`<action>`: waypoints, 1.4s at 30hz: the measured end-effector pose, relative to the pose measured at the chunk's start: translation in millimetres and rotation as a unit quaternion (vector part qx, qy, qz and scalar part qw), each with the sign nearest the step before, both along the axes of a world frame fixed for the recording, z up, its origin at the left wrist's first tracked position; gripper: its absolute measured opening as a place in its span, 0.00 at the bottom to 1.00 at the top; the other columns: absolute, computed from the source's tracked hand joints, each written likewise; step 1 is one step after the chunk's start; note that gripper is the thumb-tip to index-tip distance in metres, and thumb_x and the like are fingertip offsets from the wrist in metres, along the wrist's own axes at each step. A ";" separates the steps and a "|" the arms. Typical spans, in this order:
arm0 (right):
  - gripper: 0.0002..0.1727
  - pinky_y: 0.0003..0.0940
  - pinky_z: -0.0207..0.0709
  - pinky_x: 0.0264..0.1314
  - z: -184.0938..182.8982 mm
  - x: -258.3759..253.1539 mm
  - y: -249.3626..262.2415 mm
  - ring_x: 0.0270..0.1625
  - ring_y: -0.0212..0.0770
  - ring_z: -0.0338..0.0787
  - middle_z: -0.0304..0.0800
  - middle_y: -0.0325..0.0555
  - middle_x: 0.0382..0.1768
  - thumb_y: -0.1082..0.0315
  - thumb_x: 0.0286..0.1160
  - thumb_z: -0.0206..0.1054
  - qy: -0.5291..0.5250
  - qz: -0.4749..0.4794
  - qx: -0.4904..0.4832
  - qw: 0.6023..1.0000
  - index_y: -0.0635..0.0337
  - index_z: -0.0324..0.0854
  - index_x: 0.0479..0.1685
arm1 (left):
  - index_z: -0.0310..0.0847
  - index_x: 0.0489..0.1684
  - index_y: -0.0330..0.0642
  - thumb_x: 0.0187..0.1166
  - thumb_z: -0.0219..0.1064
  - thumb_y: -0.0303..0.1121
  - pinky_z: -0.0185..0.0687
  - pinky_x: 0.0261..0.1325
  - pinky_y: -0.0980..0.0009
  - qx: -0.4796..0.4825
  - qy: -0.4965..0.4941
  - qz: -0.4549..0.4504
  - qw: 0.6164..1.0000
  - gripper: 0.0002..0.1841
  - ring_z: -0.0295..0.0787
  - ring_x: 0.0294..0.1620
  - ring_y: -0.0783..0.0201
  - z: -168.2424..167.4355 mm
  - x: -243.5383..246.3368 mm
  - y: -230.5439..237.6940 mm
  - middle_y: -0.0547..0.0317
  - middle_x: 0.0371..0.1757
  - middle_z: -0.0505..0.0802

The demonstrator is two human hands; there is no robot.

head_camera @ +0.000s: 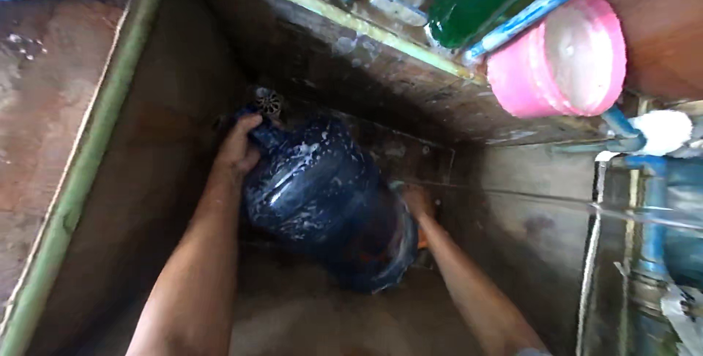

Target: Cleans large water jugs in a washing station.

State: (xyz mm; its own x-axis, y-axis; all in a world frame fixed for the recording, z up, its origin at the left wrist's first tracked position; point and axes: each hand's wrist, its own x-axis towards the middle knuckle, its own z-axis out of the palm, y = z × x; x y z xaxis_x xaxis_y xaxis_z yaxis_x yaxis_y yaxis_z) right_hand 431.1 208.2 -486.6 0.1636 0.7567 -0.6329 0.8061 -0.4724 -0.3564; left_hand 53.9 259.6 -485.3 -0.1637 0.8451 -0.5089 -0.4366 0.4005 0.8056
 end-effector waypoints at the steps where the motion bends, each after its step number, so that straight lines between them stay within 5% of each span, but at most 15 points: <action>1: 0.19 0.53 0.68 0.83 3.6 -2.7 -16.8 0.76 0.65 0.80 0.81 0.74 0.71 0.72 0.86 0.59 0.016 0.025 0.081 0.996 0.75 0.81 0.69 | 0.74 0.51 0.49 0.87 0.42 0.38 0.88 0.49 0.72 -0.013 0.005 -0.002 1.000 0.14 0.90 0.43 0.72 -3.2 -7.0 2.8 0.67 0.41 0.92; 4: 0.15 0.48 0.82 0.68 17.5 -11.7 -93.2 0.62 0.62 0.87 0.85 0.74 0.59 0.76 0.67 0.62 0.101 0.096 0.322 0.937 0.72 0.92 0.47 | 0.69 0.74 0.46 0.93 0.47 0.51 0.82 0.58 0.69 -0.126 0.060 0.039 0.989 0.23 0.84 0.53 0.71 -8.1 -19.0 2.7 0.62 0.56 0.86; 7: 0.14 0.42 0.81 0.71 25.1 -30.5 -84.0 0.64 0.58 0.88 0.87 0.72 0.58 0.76 0.69 0.62 0.134 0.115 0.396 0.901 0.69 0.92 0.45 | 0.75 0.59 0.48 0.89 0.53 0.44 0.86 0.43 0.72 -0.108 0.064 0.060 0.990 0.13 0.87 0.38 0.72 1.9 0.1 8.3 0.66 0.40 0.88; 10: 0.13 0.44 0.82 0.70 49.4 -66.7 -7.3 0.63 0.59 0.91 0.91 0.71 0.57 0.80 0.70 0.61 0.153 0.092 0.494 0.851 0.75 0.91 0.46 | 0.78 0.49 0.46 0.80 0.56 0.40 0.88 0.43 0.70 0.058 0.003 -0.053 0.997 0.11 0.89 0.38 0.71 40.5 26.4 8.2 0.65 0.37 0.92; 13: 0.17 0.45 0.74 0.81 104.4 -77.8 53.7 0.75 0.52 0.84 0.85 0.65 0.71 0.76 0.83 0.57 0.231 0.088 0.402 0.881 0.76 0.84 0.62 | 0.80 0.54 0.52 0.51 0.84 0.58 0.91 0.47 0.70 0.205 -0.067 -0.211 0.953 0.33 0.93 0.42 0.70 79.8 41.1 9.1 0.67 0.43 0.95; 15: 0.18 0.43 0.76 0.79 131.1 -71.3 69.5 0.72 0.44 0.86 0.86 0.55 0.71 0.75 0.86 0.57 0.249 0.089 0.297 0.917 0.67 0.83 0.69 | 0.78 0.58 0.50 0.43 0.88 0.52 0.90 0.49 0.69 0.212 -0.062 -0.280 0.934 0.39 0.92 0.45 0.69 111.7 61.2 1.3 0.65 0.45 0.94; 18: 0.18 0.53 0.79 0.76 148.7 -67.2 17.5 0.72 0.54 0.87 0.90 0.56 0.67 0.79 0.75 0.60 0.162 0.165 0.382 0.895 0.65 0.90 0.59 | 0.76 0.62 0.41 0.53 0.82 0.36 0.89 0.57 0.69 0.192 0.040 -0.282 0.939 0.33 0.90 0.49 0.70 150.6 97.4 -19.3 0.62 0.47 0.93; 21: 0.18 0.58 0.75 0.79 149.6 -57.7 -50.1 0.74 0.67 0.84 0.90 0.63 0.65 0.81 0.64 0.59 0.130 0.185 0.495 0.839 0.69 0.93 0.49 | 0.73 0.71 0.36 0.60 0.85 0.36 0.86 0.63 0.59 0.113 0.171 -0.174 0.963 0.37 0.90 0.55 0.62 166.2 149.7 -44.5 0.49 0.52 0.92; 25: 0.19 0.51 0.73 0.81 160.5 -14.2 -9.4 0.72 0.59 0.86 0.88 0.68 0.65 0.77 0.79 0.62 0.071 0.115 0.313 0.940 0.76 0.82 0.66 | 0.76 0.71 0.34 0.58 0.85 0.37 0.82 0.70 0.59 0.184 0.180 -0.305 0.917 0.38 0.89 0.61 0.60 167.2 202.7 -56.4 0.46 0.59 0.92; 27: 0.20 0.52 0.71 0.82 155.9 -0.9 -0.4 0.73 0.58 0.84 0.86 0.68 0.67 0.74 0.82 0.61 0.064 0.062 0.267 0.960 0.75 0.80 0.69 | 0.74 0.74 0.33 0.60 0.84 0.36 0.78 0.74 0.60 0.209 0.179 -0.393 0.877 0.39 0.86 0.66 0.60 173.2 214.4 -54.1 0.45 0.63 0.90; 29: 0.22 0.52 0.68 0.85 153.3 -7.5 -44.0 0.78 0.62 0.80 0.82 0.70 0.72 0.78 0.77 0.61 0.074 0.040 0.346 0.934 0.77 0.79 0.71 | 0.74 0.75 0.33 0.64 0.83 0.35 0.77 0.75 0.55 0.194 0.230 -0.381 0.874 0.37 0.86 0.68 0.54 179.7 216.3 -50.0 0.40 0.64 0.89; 33: 0.21 0.59 0.69 0.84 132.9 -23.1 -131.6 0.78 0.71 0.80 0.85 0.68 0.70 0.84 0.62 0.59 0.148 0.059 0.528 0.835 0.73 0.90 0.55 | 0.72 0.73 0.33 0.65 0.84 0.43 0.78 0.70 0.42 0.146 0.373 -0.218 0.890 0.38 0.86 0.65 0.40 182.1 236.9 -56.2 0.33 0.61 0.88; 35: 0.19 0.53 0.72 0.83 132.9 -19.8 -120.8 0.76 0.66 0.82 0.87 0.69 0.67 0.85 0.65 0.60 0.166 0.029 0.513 0.842 0.77 0.89 0.53 | 0.74 0.72 0.33 0.64 0.84 0.43 0.78 0.70 0.42 0.156 0.387 -0.232 0.879 0.38 0.86 0.65 0.40 181.9 247.9 -66.7 0.33 0.60 0.88; 39: 0.26 0.47 0.68 0.85 147.6 8.4 -52.6 0.78 0.57 0.80 0.81 0.68 0.73 0.76 0.79 0.64 0.140 -0.041 0.309 0.940 0.74 0.74 0.76 | 0.75 0.73 0.32 0.62 0.85 0.42 0.75 0.74 0.47 0.195 0.379 -0.355 0.832 0.39 0.85 0.68 0.45 182.6 251.4 -78.7 0.35 0.62 0.89; 42: 0.26 0.55 0.62 0.88 132.9 -9.2 -92.5 0.83 0.67 0.72 0.77 0.70 0.77 0.76 0.74 0.65 0.132 -0.015 0.388 0.912 0.74 0.78 0.73 | 0.75 0.73 0.33 0.63 0.85 0.40 0.77 0.72 0.45 0.175 0.394 -0.309 0.847 0.38 0.87 0.66 0.44 187.5 250.6 -80.3 0.35 0.61 0.90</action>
